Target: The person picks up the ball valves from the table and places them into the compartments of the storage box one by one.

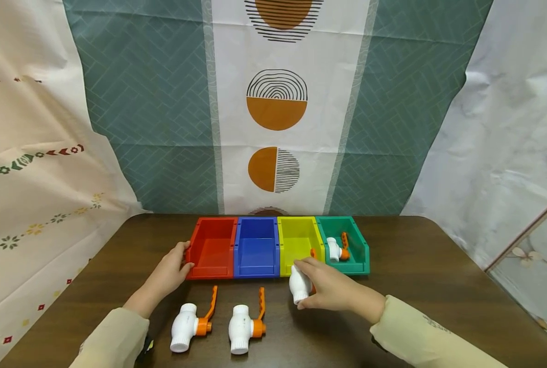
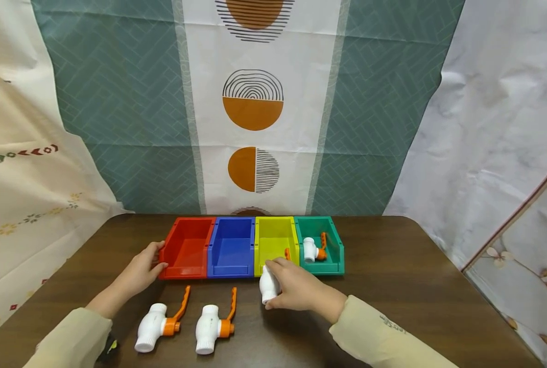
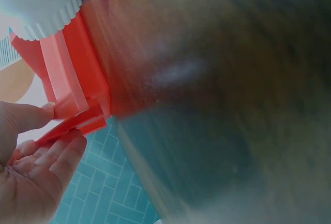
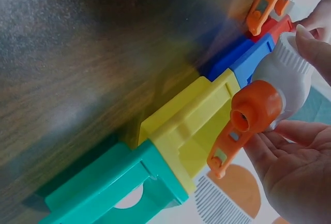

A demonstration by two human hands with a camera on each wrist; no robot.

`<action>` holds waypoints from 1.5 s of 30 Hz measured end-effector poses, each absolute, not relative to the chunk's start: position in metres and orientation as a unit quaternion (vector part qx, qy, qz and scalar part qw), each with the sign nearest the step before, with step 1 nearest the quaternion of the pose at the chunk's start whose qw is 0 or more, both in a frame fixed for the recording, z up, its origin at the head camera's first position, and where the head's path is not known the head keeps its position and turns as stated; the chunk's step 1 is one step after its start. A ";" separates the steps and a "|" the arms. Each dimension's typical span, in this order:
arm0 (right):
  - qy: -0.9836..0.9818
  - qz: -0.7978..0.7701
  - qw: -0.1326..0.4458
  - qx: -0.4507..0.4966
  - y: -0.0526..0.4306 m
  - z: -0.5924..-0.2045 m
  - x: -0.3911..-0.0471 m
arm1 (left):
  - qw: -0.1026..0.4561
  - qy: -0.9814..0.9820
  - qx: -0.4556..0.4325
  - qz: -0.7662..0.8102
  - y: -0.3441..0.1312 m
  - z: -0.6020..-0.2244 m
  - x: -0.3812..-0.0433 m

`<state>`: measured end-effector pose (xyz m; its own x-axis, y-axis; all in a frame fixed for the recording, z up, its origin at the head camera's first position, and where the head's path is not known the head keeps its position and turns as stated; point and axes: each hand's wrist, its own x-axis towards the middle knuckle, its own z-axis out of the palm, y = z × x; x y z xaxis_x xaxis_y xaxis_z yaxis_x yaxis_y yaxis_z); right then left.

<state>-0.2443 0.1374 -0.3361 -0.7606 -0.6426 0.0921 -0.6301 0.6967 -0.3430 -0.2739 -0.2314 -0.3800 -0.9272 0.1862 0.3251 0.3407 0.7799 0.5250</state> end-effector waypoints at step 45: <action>0.928 -0.207 -0.017 -0.311 0.134 -0.344 -0.259 | 0.131 -0.933 -0.141 -0.303 -0.230 -0.379 -0.273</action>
